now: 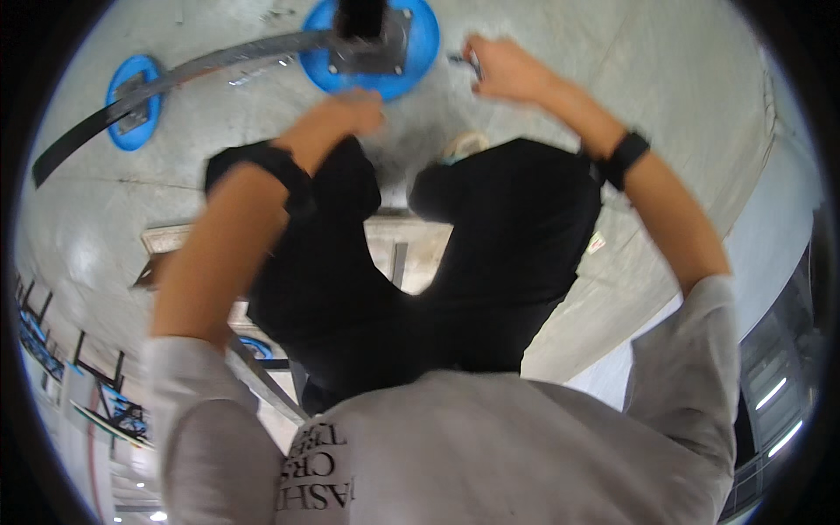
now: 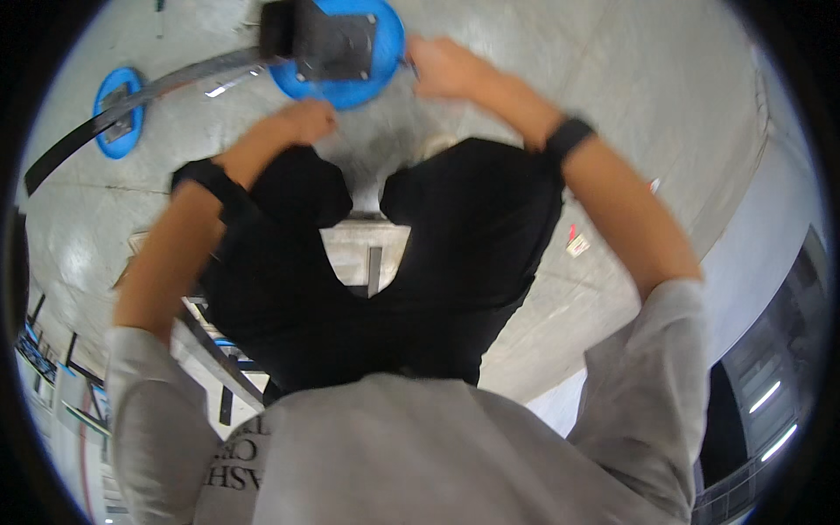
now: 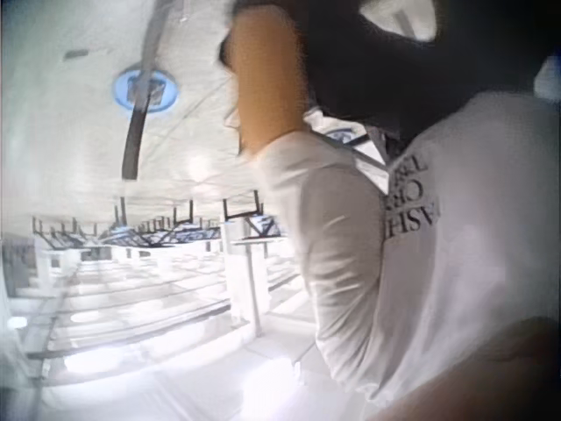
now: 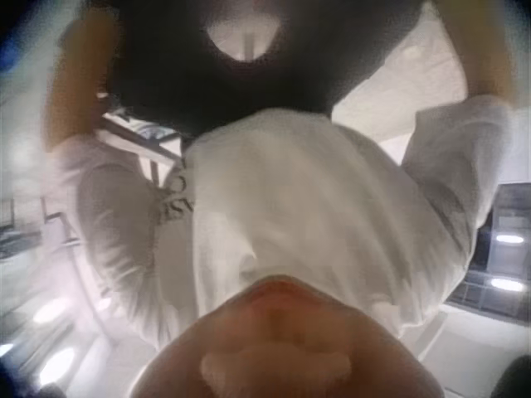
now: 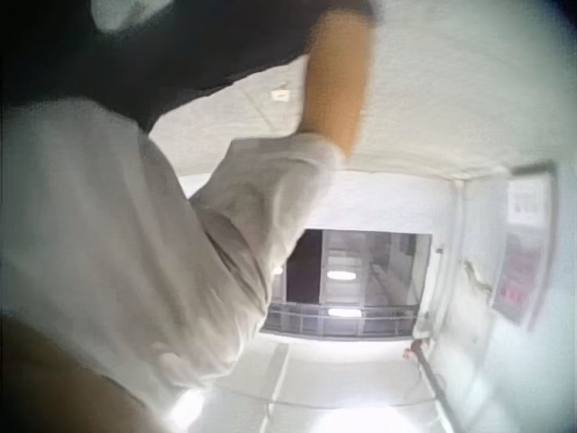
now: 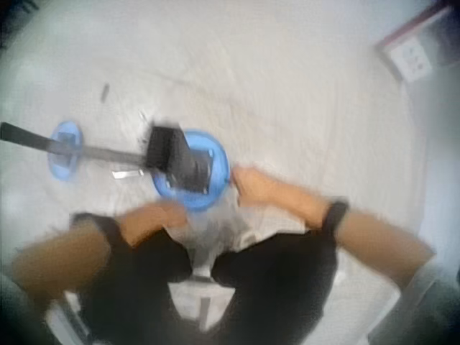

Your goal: The person assembles a metal table frame on the floor by using a screwdriver and a socket wrench to attach components and tighten bolts.

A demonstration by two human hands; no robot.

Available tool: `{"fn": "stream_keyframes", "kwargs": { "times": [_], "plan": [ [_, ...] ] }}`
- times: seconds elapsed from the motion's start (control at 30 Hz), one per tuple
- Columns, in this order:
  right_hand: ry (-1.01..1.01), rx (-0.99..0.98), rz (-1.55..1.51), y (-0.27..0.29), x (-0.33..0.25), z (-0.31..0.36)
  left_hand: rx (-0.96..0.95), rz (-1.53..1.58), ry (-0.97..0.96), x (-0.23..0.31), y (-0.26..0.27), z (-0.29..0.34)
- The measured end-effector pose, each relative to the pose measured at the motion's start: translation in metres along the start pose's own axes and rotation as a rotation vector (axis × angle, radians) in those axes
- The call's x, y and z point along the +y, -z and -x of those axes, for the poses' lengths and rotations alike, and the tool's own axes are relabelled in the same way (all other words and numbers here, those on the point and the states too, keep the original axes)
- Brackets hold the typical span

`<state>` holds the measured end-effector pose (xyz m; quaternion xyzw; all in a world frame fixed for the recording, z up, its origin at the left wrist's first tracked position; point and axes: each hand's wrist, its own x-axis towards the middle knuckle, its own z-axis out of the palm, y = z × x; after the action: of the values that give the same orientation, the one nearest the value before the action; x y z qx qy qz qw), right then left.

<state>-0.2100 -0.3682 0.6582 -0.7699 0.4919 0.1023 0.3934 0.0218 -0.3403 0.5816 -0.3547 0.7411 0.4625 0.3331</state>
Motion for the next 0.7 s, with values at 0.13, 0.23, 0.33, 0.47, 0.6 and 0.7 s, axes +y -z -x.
{"fn": "stream_keyframes", "kwargs": {
  "times": [0.13,0.23,0.33,0.47,0.6,0.7],
  "plan": [
    [0.265,0.062,0.005,-0.023,0.019,-0.051,-0.042,-0.237,-0.060,-0.006,0.011,-0.040],
    [0.316,0.053,0.009,-0.041,0.022,-0.069,-0.052,-0.153,-0.097,-0.020,-0.001,-0.067],
    [0.350,0.027,-0.001,-0.061,0.019,-0.076,0.096,-0.223,-0.299,-0.039,-0.023,-0.065],
    [0.362,-0.005,-0.004,-0.100,0.019,-0.071,-0.058,-0.324,-0.154,-0.047,-0.032,-0.075],
    [0.318,-0.035,0.028,-0.113,0.017,-0.071,0.121,-0.318,-0.236,-0.054,-0.037,-0.075],
    [0.309,0.077,-0.013,-0.139,0.026,-0.076,0.098,-0.396,-0.095,-0.081,-0.050,-0.077]
  ]
}}
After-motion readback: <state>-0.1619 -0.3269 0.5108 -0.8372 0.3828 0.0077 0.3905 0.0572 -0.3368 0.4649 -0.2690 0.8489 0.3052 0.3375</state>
